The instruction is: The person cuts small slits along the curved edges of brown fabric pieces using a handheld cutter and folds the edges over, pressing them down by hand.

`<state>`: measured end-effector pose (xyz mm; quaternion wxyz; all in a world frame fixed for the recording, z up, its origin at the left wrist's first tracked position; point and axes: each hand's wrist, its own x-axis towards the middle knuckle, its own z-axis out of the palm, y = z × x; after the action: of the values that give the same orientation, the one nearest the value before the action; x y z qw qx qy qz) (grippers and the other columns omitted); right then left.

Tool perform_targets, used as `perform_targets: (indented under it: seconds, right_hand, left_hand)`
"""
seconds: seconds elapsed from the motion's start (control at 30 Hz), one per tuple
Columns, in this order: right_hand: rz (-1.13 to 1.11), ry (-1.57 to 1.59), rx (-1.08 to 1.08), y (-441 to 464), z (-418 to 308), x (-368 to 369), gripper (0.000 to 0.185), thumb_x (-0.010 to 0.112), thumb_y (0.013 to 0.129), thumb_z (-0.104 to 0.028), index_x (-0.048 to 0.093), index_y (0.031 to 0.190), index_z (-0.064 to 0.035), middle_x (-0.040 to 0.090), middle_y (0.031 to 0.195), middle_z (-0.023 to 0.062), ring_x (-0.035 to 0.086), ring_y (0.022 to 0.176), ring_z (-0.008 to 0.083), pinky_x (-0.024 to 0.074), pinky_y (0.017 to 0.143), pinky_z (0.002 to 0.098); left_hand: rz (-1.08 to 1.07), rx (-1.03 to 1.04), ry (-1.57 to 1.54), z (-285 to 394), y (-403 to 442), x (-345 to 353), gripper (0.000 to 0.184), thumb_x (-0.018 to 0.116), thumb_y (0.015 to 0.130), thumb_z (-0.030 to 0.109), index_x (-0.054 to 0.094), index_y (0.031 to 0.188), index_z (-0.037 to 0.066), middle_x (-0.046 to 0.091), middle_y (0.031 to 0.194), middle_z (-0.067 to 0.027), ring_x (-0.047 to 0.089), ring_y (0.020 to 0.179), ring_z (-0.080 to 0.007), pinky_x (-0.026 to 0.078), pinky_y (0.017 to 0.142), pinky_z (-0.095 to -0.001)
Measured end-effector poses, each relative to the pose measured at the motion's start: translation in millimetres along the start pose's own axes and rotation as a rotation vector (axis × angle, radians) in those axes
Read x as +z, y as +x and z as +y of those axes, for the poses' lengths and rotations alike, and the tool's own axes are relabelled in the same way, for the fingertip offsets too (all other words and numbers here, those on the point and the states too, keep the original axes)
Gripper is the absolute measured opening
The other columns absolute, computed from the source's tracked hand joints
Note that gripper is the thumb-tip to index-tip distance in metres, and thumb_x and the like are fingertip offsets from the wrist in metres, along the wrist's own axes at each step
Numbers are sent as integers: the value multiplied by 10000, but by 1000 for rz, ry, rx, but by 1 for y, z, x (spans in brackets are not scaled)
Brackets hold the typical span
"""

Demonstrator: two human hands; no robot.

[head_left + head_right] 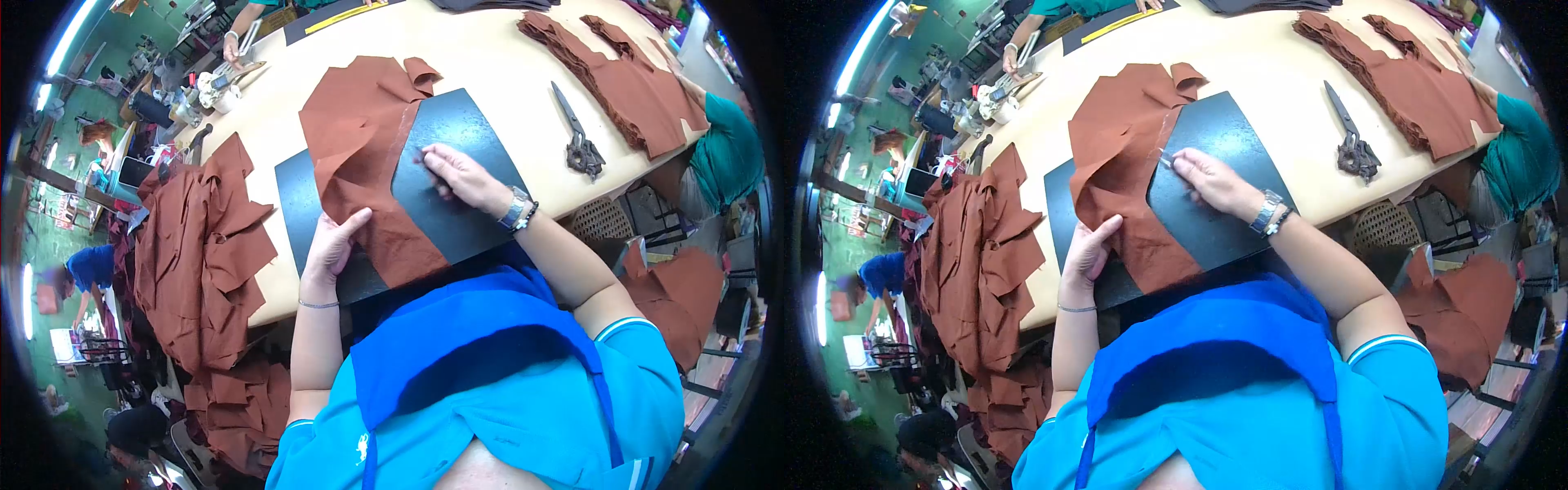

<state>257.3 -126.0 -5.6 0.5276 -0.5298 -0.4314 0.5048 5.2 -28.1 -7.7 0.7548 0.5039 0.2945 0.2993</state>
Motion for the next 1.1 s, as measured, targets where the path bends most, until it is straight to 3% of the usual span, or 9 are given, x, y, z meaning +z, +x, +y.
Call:
perform_targets:
  seconds: [0.1,0.2,0.33,0.37,0.47,0.6,0.8,1.1]
  right_hand:
    - [-40,63,106,0,-3,15,247,446,1077,-315,560,1141,-106,542,820,-44,461,614,41,424,584,198]
    - [-71,162,225,2,-15,17,277,461,1069,-353,569,1140,-107,522,787,-49,452,617,32,411,571,186]
    - [-193,96,269,6,-16,29,319,479,1058,-395,585,1142,-107,484,739,-58,426,600,18,376,532,167]
    - [-224,109,281,8,-12,32,326,483,1055,-401,589,1144,-106,474,730,-60,418,592,16,368,522,164]
    - [-254,114,337,11,-16,41,356,477,1052,-408,598,1157,-90,445,707,-60,378,552,17,334,477,165]
    - [-281,153,428,17,-20,45,416,421,1054,-435,596,1162,-74,409,685,-57,334,524,21,302,439,174]
    - [-329,225,517,23,-14,41,435,394,1057,-458,594,1131,-80,397,656,-66,299,480,22,267,407,167]
    - [-403,365,501,27,-7,34,407,382,1068,-437,583,1103,-85,404,654,-71,299,480,14,273,408,163]
  left_hand:
    - [50,-139,-199,-5,7,-12,443,648,959,145,502,1347,-9,600,1317,-121,616,1162,-223,510,981,-361]
    - [190,-131,-156,-2,5,-9,411,613,992,218,529,1305,-34,626,1276,-128,643,1109,-230,530,931,-354]
    - [166,-159,-59,5,4,-5,418,671,961,234,564,1269,-27,660,1180,-127,673,1014,-205,560,849,-348]
    - [166,-179,11,8,3,-3,428,687,945,217,563,1280,-19,655,1184,-119,668,1021,-190,551,868,-337]
    - [146,-145,-158,3,4,-4,406,673,941,180,570,1277,-23,661,1180,-116,668,1025,-191,541,890,-327]
    - [91,-116,-63,2,4,-6,319,607,954,131,586,1245,2,691,1113,-92,664,1036,-192,544,913,-334]
    - [90,-78,-118,2,5,-4,259,620,980,136,621,1205,7,690,1131,-79,680,991,-174,550,870,-311]
    - [108,-32,-66,-5,4,-1,309,641,969,121,592,1260,30,672,1177,-82,672,1027,-169,551,894,-318]
